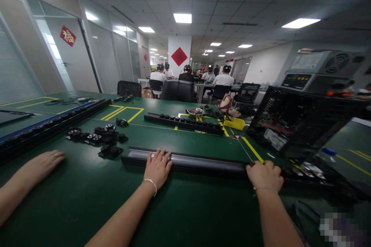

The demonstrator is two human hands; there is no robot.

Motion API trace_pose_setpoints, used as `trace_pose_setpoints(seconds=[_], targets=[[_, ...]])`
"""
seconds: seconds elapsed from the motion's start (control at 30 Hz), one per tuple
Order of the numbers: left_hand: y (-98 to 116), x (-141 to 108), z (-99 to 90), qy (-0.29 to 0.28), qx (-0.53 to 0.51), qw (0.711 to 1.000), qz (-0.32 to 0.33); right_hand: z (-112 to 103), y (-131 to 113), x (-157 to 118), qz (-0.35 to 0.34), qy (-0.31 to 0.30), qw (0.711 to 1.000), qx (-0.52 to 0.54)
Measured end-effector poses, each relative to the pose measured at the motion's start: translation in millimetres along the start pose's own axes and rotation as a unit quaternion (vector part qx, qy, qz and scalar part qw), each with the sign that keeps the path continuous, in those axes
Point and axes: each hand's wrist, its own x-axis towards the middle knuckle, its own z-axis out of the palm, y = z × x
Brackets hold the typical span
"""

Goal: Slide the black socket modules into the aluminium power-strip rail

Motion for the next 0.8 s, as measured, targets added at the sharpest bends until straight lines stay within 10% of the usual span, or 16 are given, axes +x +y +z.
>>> trace_pose_setpoints(seconds=[0.8], targets=[[-7, -5, 2.4, 0.014, -0.022, 1.0, 0.012, 8, -1, 11, -0.023, -0.078, 0.995, 0.056]])
